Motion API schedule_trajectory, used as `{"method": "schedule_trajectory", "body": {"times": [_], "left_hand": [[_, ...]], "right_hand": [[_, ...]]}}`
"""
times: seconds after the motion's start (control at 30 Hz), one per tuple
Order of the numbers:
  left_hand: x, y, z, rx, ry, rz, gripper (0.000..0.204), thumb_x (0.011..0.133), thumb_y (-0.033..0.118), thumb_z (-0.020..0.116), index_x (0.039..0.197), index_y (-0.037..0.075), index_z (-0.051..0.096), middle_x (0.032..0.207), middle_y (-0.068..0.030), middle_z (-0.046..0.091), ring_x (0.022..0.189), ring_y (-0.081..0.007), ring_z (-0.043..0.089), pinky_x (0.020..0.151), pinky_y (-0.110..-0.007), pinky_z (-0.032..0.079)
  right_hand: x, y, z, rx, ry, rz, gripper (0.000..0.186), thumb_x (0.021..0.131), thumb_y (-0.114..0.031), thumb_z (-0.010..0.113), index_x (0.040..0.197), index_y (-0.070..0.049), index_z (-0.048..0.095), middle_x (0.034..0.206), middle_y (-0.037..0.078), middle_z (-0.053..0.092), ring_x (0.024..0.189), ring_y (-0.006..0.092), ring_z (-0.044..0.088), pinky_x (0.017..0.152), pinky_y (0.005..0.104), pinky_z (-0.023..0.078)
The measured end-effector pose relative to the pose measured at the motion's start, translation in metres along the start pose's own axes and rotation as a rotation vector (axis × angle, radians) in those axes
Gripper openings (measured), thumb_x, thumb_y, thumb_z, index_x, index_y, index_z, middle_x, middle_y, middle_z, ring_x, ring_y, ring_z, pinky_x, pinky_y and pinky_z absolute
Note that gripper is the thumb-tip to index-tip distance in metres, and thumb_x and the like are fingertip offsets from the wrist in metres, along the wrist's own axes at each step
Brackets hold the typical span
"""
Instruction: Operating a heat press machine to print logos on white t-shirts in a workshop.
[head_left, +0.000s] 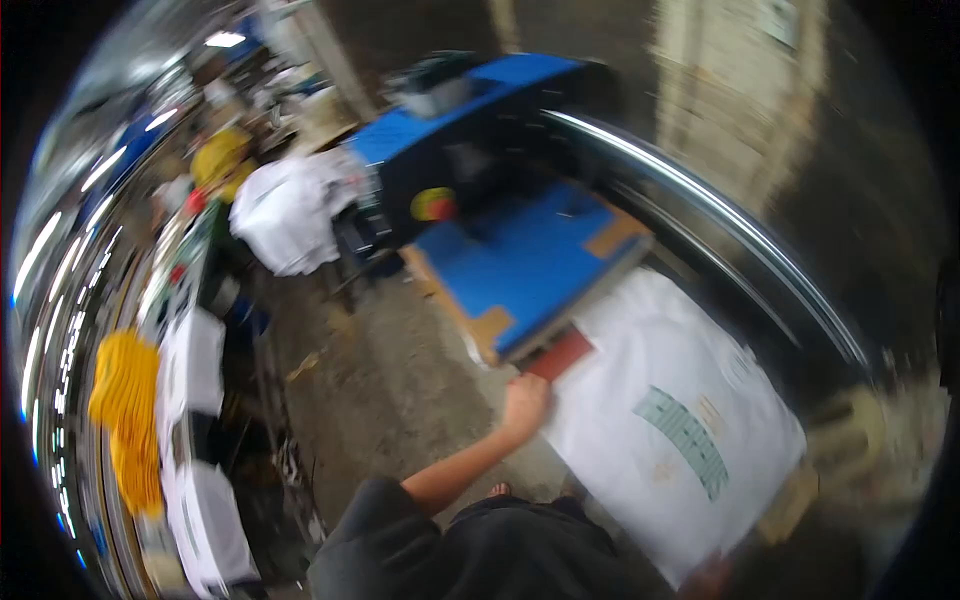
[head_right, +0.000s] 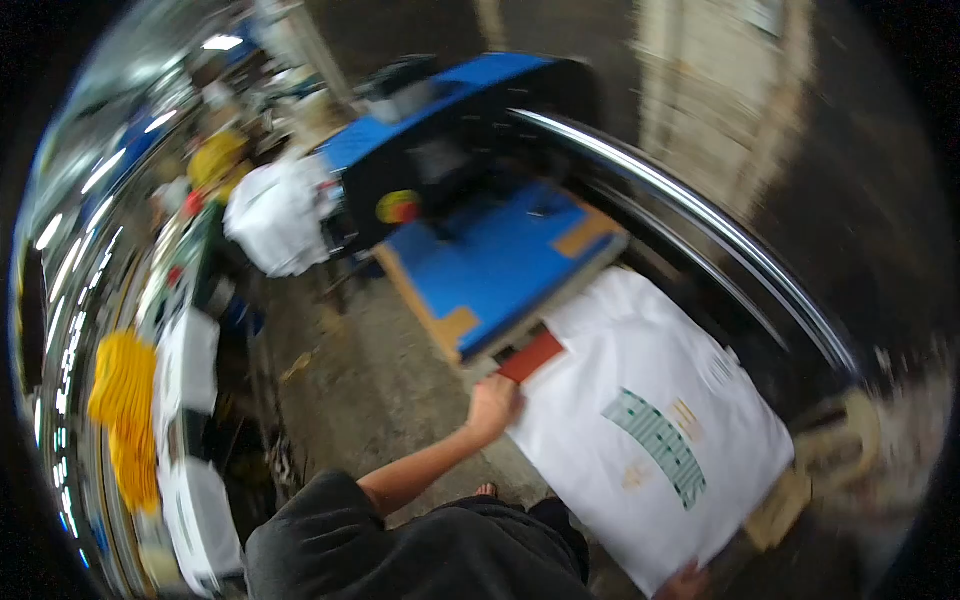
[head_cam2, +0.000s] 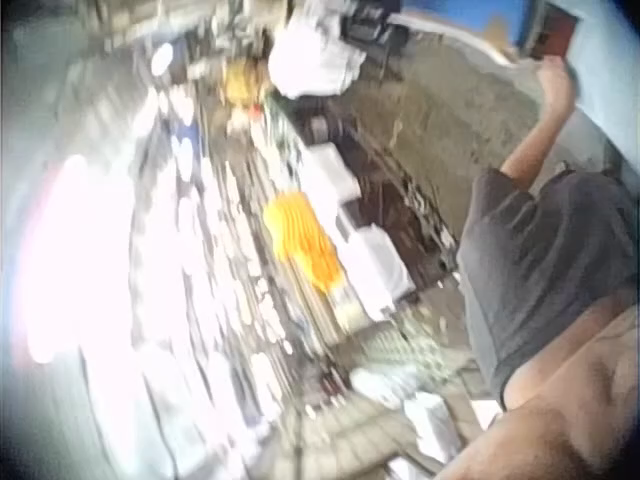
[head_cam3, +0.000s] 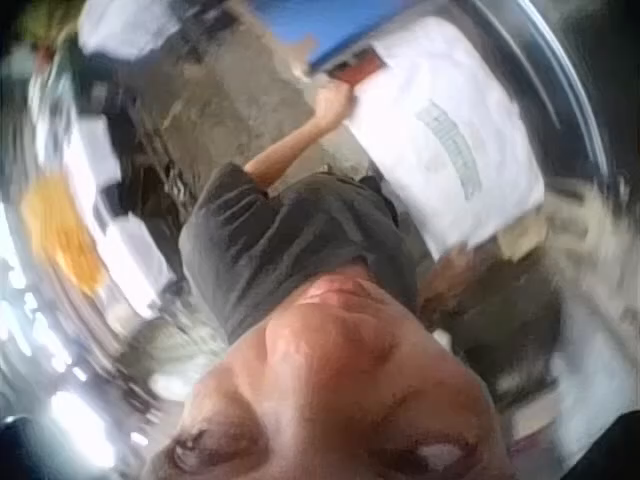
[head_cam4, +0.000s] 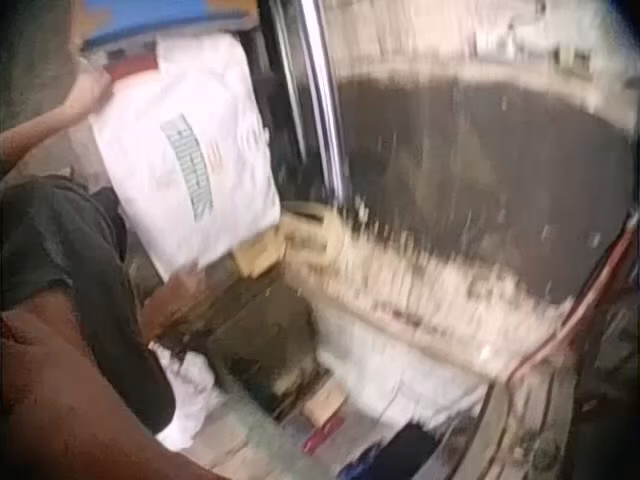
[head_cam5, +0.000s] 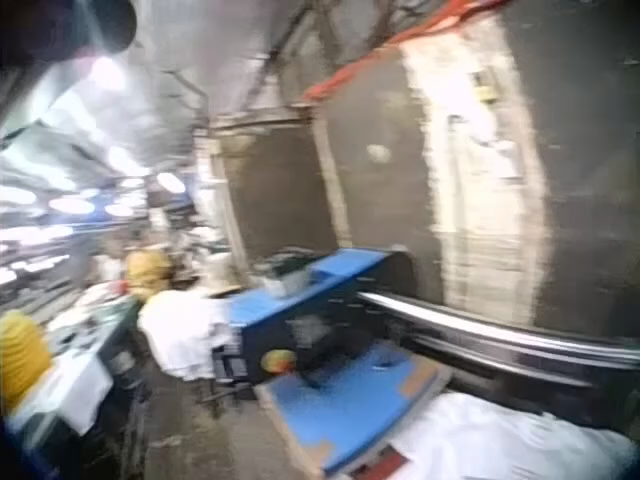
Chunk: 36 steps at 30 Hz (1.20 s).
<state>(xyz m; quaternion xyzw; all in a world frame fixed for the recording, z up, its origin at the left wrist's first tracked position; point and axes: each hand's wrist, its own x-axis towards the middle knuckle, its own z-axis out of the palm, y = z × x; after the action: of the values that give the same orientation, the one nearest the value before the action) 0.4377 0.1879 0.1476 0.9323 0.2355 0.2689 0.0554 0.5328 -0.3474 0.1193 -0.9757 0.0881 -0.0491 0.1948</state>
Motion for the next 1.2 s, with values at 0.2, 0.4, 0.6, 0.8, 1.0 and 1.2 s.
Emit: {"method": "schedule_trajectory", "body": {"times": [0.2,0.4,0.6,0.8,1.0,1.2], "left_hand": [[-0.022,0.018,-0.015,-0.13,-0.184,-0.253,0.016,0.084,0.017,0.053,0.095,0.006,0.047,0.079,-0.0133,0.057,0.082,-0.031,0.056,0.072,-0.044,0.039],[-0.015,-0.007,-0.019,-0.308,-0.173,-0.296,0.017,0.087,0.016,0.052,0.095,0.005,0.041,0.076,-0.0152,0.059,0.078,-0.0336,0.058,0.069,-0.044,0.037],[-0.021,-0.025,-0.024,-0.339,-0.027,-0.145,0.016,0.086,0.011,0.051,0.097,0.005,0.042,0.078,-0.0156,0.058,0.078,-0.0344,0.057,0.068,-0.044,0.037],[-0.036,-0.033,-0.038,-0.182,-0.022,-0.097,0.015,0.085,0.011,0.055,0.098,0.008,0.047,0.083,-0.0101,0.059,0.079,-0.0282,0.058,0.067,-0.04,0.037],[-0.022,-0.001,-0.037,-0.154,0.062,0.057,0.031,0.081,0.011,0.062,0.11,0.009,0.051,0.114,-0.0113,0.054,0.1,-0.0274,0.053,0.082,-0.041,0.039],[-0.006,0.121,0.011,-0.572,-0.279,0.4,0.055,0.089,0.025,0.055,0.138,0.008,0.037,0.142,-0.0177,0.037,0.13,-0.0313,0.039,0.102,-0.048,0.034]], "right_hand": [[-0.008,-0.03,-0.02,-0.176,0.238,-0.053,0.031,0.093,-0.024,0.052,0.108,0.003,0.054,0.098,0.024,0.06,0.09,0.0383,0.059,0.08,0.0449,0.047],[-0.029,-0.068,-0.049,-0.251,0.359,-0.051,0.021,0.092,-0.018,0.05,0.103,0.0,0.052,0.082,0.022,0.062,0.074,0.0365,0.062,0.068,0.0442,0.05],[-0.055,-0.064,-0.056,-0.176,0.327,-0.028,0.016,0.094,-0.019,0.047,0.098,-0.003,0.051,0.072,0.019,0.061,0.064,0.0372,0.061,0.055,0.0429,0.049],[-0.044,-0.045,-0.014,0.082,0.546,-0.259,0.023,0.095,-0.023,0.047,0.104,-0.002,0.05,0.081,0.02,0.059,0.073,0.0371,0.059,0.062,0.0436,0.047],[0.013,-0.03,0.0,0.212,0.682,-0.573,0.035,0.095,-0.026,0.049,0.118,0.001,0.049,0.106,0.023,0.055,0.098,0.0375,0.055,0.082,0.0446,0.043],[-0.012,-0.174,0.044,0.246,0.099,-0.547,0.043,0.094,-0.017,0.049,0.13,0.005,0.044,0.135,0.026,0.043,0.127,0.0387,0.04,0.106,0.0456,0.03]]}}
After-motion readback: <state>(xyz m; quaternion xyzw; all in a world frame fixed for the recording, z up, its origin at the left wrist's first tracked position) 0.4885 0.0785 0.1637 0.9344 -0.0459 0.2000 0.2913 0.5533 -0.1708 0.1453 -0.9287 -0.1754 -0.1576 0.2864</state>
